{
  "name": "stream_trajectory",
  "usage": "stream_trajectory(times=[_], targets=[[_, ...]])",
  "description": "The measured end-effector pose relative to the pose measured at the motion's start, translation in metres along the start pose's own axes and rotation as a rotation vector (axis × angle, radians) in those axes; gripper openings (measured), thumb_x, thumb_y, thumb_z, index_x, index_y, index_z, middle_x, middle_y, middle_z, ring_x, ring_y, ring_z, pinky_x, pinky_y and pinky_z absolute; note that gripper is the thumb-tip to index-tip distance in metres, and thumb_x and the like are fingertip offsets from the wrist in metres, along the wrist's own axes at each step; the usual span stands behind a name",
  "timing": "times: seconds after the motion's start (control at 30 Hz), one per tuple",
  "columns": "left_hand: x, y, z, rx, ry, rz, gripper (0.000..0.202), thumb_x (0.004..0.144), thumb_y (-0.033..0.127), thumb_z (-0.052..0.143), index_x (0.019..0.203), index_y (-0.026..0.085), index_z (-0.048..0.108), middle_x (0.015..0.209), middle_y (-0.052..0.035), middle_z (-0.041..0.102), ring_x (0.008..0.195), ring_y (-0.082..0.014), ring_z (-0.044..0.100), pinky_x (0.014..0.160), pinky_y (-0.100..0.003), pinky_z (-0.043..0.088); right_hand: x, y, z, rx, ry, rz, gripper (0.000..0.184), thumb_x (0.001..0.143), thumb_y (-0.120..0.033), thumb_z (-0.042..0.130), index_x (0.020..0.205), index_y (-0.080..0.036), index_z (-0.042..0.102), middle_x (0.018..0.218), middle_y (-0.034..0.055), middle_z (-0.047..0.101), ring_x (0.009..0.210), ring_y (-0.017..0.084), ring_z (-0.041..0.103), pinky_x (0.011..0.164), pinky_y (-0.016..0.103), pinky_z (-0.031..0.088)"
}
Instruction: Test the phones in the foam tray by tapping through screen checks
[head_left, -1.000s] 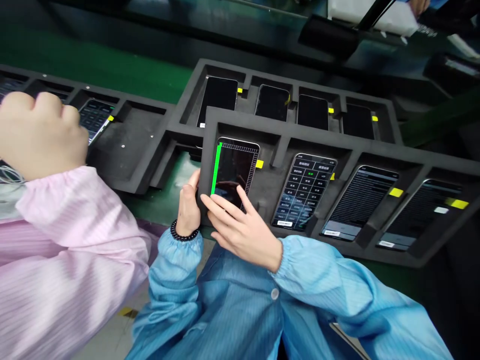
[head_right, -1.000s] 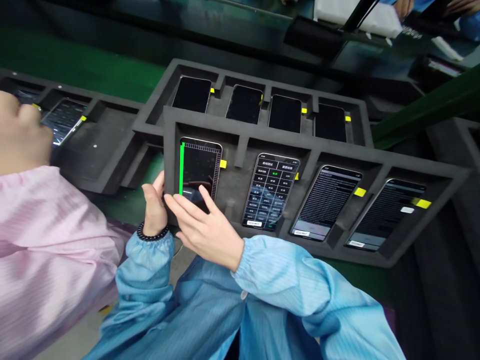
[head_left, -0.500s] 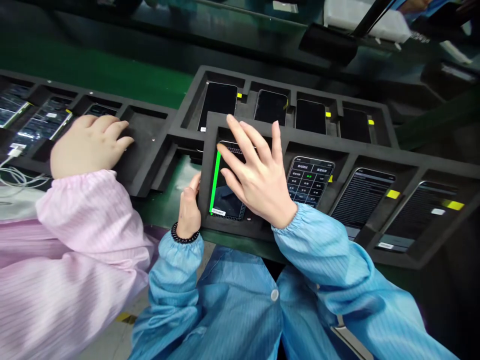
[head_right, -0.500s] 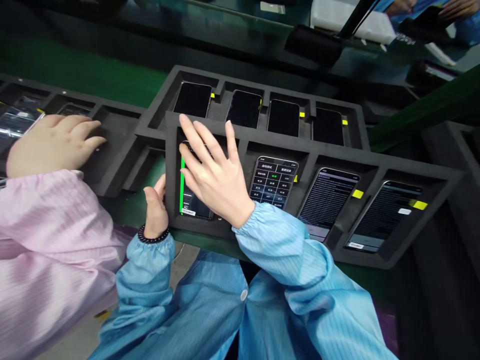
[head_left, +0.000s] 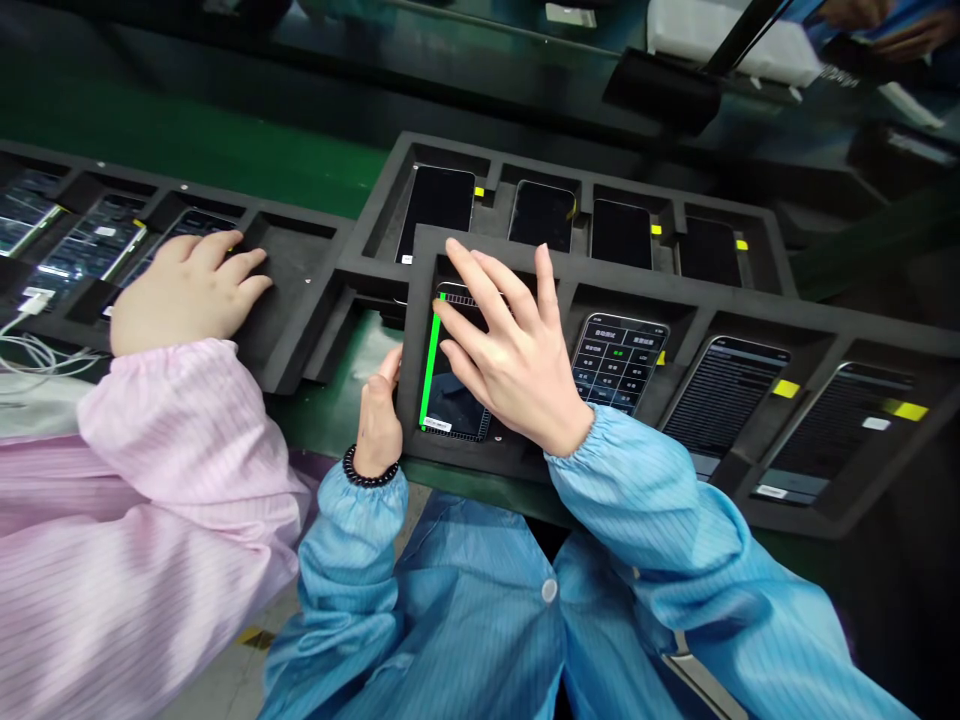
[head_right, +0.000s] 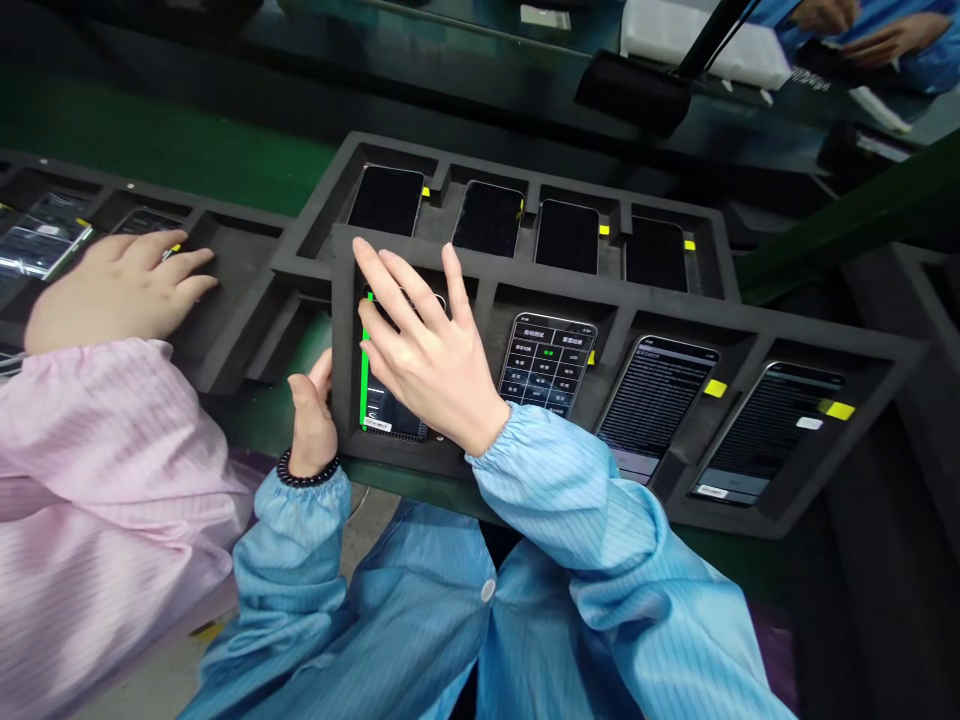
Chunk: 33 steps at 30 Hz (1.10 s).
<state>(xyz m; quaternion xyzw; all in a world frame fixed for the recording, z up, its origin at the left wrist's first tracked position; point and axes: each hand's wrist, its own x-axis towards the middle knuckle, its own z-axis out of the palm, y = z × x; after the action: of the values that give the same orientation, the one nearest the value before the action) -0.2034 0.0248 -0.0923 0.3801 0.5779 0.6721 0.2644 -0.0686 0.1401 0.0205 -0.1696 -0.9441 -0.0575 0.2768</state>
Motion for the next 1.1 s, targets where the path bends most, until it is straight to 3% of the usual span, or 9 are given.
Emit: stream_trajectory(times=[0.47, 0.73, 0.93, 1.1], targets=[[0.000, 0.002, 0.001, 0.021, 0.008, 0.006, 0.071, 0.100, 0.068, 0.018, 0.132, 0.027, 0.067, 0.120, -0.0073, 0.070, 0.120, -0.0303, 0.065, 0.102, -0.051, 0.057, 0.001, 0.001, -0.001, 0.022, 0.063, 0.054, 0.029, 0.102, -0.027, 0.047, 0.127, -0.021, 0.060, 0.162, 0.0096, 0.045, 0.148, 0.030, 0.045, 0.130, 0.065, 0.015], [-0.001, 0.002, 0.000, 0.056, 0.015, 0.001, 0.069, 0.101, 0.066, 0.017, 0.132, 0.030, 0.066, 0.122, -0.0061, 0.069, 0.125, -0.0316, 0.062, 0.102, -0.052, 0.056, -0.001, 0.004, 0.004, -0.047, 0.038, 0.006, 0.031, 0.104, -0.030, 0.048, 0.130, -0.020, 0.060, 0.162, 0.0126, 0.045, 0.148, 0.028, 0.045, 0.128, 0.065, 0.021], [-0.001, -0.002, 0.000, 0.015, -0.009, 0.000, 0.074, 0.100, 0.068, 0.013, 0.131, 0.027, 0.066, 0.113, -0.0070, 0.072, 0.114, -0.0281, 0.067, 0.098, -0.046, 0.059, -0.019, 0.009, -0.016, -0.061, 0.012, 0.060, 0.032, 0.102, -0.031, 0.053, 0.132, -0.022, 0.062, 0.161, 0.0128, 0.047, 0.146, 0.031, 0.048, 0.126, 0.069, 0.023], [-0.001, -0.004, -0.001, 0.025, 0.007, -0.002, 0.075, 0.099, 0.069, 0.014, 0.131, 0.026, 0.067, 0.109, -0.0068, 0.073, 0.111, -0.0282, 0.067, 0.096, -0.047, 0.059, -0.039, 0.012, -0.035, -0.098, 0.016, 0.143, 0.024, 0.099, -0.028, 0.056, 0.118, -0.021, 0.069, 0.158, 0.0106, 0.051, 0.143, 0.033, 0.050, 0.129, 0.066, 0.022]])
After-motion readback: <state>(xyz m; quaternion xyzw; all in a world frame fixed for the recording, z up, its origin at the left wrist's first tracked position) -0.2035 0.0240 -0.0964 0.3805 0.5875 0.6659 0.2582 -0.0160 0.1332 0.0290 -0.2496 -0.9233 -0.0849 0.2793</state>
